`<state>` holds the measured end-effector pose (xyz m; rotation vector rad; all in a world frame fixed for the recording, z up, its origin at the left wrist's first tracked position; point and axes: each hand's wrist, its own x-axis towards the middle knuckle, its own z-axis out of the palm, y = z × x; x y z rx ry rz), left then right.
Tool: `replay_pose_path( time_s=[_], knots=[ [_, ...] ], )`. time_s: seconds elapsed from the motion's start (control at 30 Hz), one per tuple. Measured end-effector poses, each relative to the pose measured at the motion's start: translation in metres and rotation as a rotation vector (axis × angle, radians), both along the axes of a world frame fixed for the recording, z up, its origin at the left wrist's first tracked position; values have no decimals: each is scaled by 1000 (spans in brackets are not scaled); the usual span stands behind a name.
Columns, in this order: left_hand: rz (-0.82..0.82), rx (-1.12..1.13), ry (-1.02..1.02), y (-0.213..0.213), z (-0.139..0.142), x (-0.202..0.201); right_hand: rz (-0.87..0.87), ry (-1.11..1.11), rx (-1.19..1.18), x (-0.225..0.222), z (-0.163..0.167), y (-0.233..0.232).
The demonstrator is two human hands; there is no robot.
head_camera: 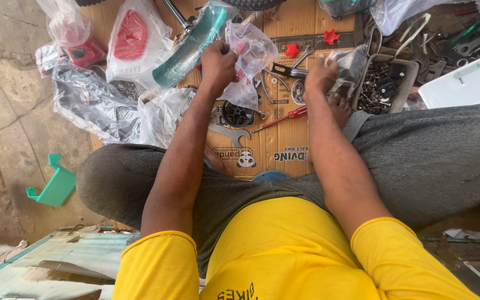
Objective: The person assembles a toy vehicle by first opening a white plastic container to retrieve small parts. They then attach a red plastic piece to a black wheel hub using a screwdriver and proceed to insert a metal axle into the hub.
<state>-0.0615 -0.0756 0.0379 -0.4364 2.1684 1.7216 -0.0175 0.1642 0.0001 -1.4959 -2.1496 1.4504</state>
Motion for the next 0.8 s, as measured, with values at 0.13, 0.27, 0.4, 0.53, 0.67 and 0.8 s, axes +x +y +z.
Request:
replay_pose_path(
  time_s=[0.13,0.27,0.4,0.53,0.67,0.8],
  knots=[
    [-7,53,-70,5,3,-2,443,90,204,16,4,-13],
    [13,196,-29,11,5,-7,668,45,670,47,1,-25],
    [10,270,-66,18,8,-8,833,-10,434,66,-9,-41],
    [0,371,-47,21,9,-7,896,126,59,63,-20,-48],
    [14,169,-34,17,10,-8,893,-71,-260,45,-13,-42],
    [-112,-22,57,1,4,-8,813,28,-584,16,16,-22]
  ],
)
